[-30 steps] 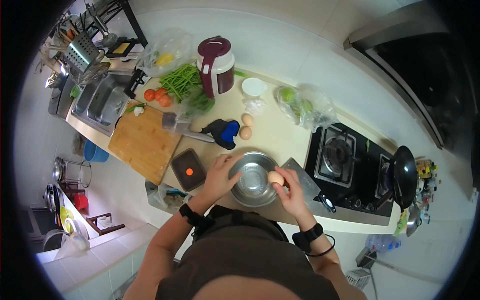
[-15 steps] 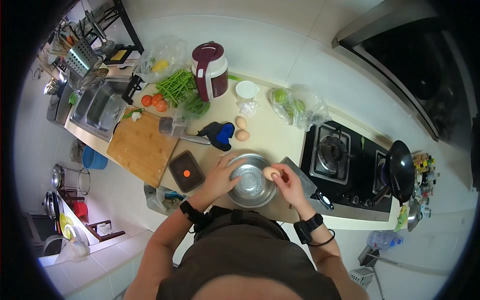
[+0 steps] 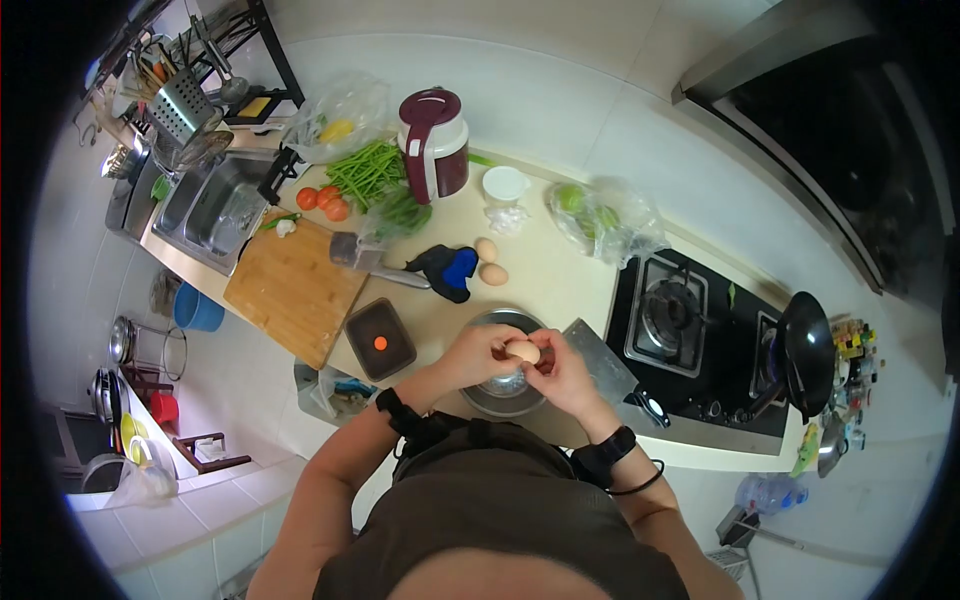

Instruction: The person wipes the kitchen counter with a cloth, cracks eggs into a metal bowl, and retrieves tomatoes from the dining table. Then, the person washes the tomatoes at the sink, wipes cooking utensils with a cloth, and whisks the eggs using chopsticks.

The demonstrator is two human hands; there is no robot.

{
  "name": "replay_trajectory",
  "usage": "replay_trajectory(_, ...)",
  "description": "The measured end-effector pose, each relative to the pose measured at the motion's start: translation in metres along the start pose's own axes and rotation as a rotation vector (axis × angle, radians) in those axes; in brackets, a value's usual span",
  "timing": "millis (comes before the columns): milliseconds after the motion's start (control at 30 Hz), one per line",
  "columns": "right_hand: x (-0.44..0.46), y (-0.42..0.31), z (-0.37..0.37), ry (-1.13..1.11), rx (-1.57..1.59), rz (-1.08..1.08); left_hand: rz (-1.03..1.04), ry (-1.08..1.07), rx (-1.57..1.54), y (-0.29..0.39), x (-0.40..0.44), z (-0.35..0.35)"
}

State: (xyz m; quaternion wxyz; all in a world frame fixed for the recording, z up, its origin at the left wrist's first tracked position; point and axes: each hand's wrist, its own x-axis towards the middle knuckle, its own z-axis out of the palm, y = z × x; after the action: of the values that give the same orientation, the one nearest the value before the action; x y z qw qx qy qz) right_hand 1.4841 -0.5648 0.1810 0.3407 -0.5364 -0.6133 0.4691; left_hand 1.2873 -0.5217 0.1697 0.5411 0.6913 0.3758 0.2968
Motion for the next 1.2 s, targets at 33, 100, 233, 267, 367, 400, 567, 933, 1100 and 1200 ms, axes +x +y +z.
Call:
replay_trajectory(33,-0.001,0.002,0.0,0.003,0.002,0.002,-0.015,-0.023,0.014,0.0,-0.001,0.0)
replay_trajectory(100,-0.004,0.007,0.001,-0.014,-0.024,0.019,-0.01,-0.028,0.039,-0.012,-0.001,0.004)
replay_trajectory(233,-0.007,0.01,0.003,0.007,-0.065,0.003,-0.024,-0.051,0.125,-0.005,0.0,0.009)
replay_trajectory(267,-0.007,0.012,0.004,0.021,-0.101,-0.003,-0.025,-0.054,0.124,-0.006,0.0,0.01)
replay_trajectory(367,-0.007,0.013,0.007,0.05,-0.194,-0.02,-0.015,-0.046,0.142,-0.013,-0.001,0.014)
replay_trajectory(400,-0.007,0.013,0.009,0.066,-0.25,-0.033,-0.057,-0.035,0.102,-0.015,-0.001,0.016)
replay_trajectory(567,-0.009,0.019,0.009,0.045,-0.107,-0.006,-0.09,-0.023,-0.007,-0.028,-0.003,0.018)
replay_trajectory(933,-0.006,0.053,-0.002,-0.165,0.089,0.044,-0.038,-0.172,0.267,-0.031,-0.002,0.002)
replay_trajectory(1100,0.001,0.036,-0.008,-0.075,-0.314,-0.22,0.177,-0.125,0.581,-0.021,0.005,-0.001)
replay_trajectory(1200,0.003,0.01,-0.015,-0.068,-0.402,-0.258,0.206,-0.08,0.664,-0.009,0.005,-0.006)
